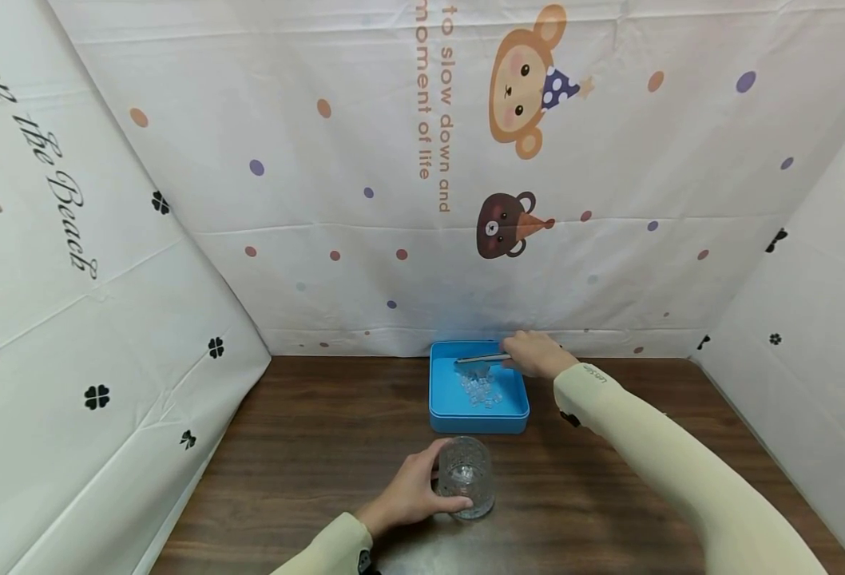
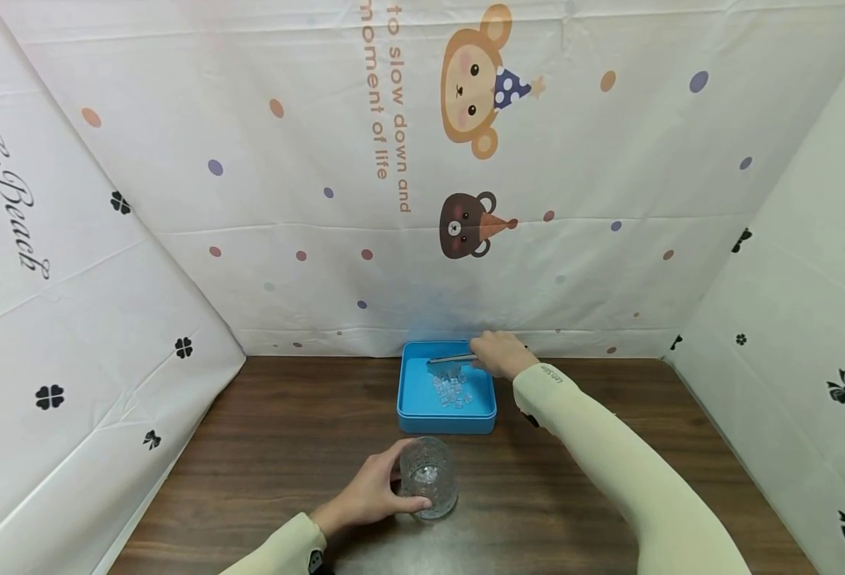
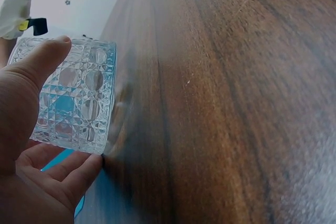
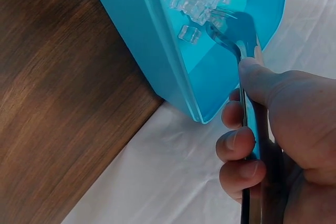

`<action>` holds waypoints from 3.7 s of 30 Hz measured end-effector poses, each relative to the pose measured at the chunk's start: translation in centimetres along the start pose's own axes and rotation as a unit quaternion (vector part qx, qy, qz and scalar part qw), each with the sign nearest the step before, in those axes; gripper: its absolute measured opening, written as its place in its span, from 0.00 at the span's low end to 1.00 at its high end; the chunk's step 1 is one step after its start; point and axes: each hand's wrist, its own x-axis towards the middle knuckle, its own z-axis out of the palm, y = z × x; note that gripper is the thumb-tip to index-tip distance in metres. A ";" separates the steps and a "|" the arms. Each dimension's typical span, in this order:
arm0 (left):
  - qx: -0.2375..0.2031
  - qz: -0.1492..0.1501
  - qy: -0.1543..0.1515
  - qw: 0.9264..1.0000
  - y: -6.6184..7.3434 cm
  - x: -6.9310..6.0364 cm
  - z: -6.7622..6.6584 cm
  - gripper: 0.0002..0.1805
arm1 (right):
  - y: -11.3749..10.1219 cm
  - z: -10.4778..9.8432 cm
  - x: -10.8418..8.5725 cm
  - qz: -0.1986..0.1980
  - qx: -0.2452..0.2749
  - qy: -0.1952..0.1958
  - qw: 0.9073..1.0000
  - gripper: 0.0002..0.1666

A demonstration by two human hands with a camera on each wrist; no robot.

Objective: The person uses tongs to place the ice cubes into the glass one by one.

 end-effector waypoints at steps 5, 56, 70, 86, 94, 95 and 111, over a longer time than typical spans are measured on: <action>-0.002 -0.003 -0.001 1.000 0.2 0.0 0.0 0.44 | 0.0 -0.1 -0.2 -0.006 0.000 0.005 1.000 0.16; 0.007 -0.018 0.003 1.000 0.1 0.1 0.1 0.45 | 2.6 -2.3 -7.9 -0.006 0.031 0.147 0.989 0.27; -0.003 -0.022 -0.003 1.000 0.2 0.1 0.0 0.45 | 2.6 -2.2 -8.5 -0.036 0.011 0.186 0.982 0.14; -0.001 -0.022 -0.005 1.000 0.2 0.1 -0.1 0.45 | 0.8 -2.6 -11.2 -0.068 0.030 0.200 0.977 0.14; 0.001 -0.012 -0.001 1.000 0.1 0.1 0.0 0.44 | -1.1 -2.6 -13.0 -0.083 0.028 0.203 0.975 0.11; 0.003 -0.013 -0.001 1.000 0.1 0.1 0.0 0.44 | -1.4 -2.6 -13.2 -0.085 0.028 0.201 0.975 0.11; 0.007 -0.004 0.001 1.000 0.3 0.1 0.0 0.44 | -3.3 -1.3 -14.9 -0.126 0.059 0.193 0.971 0.09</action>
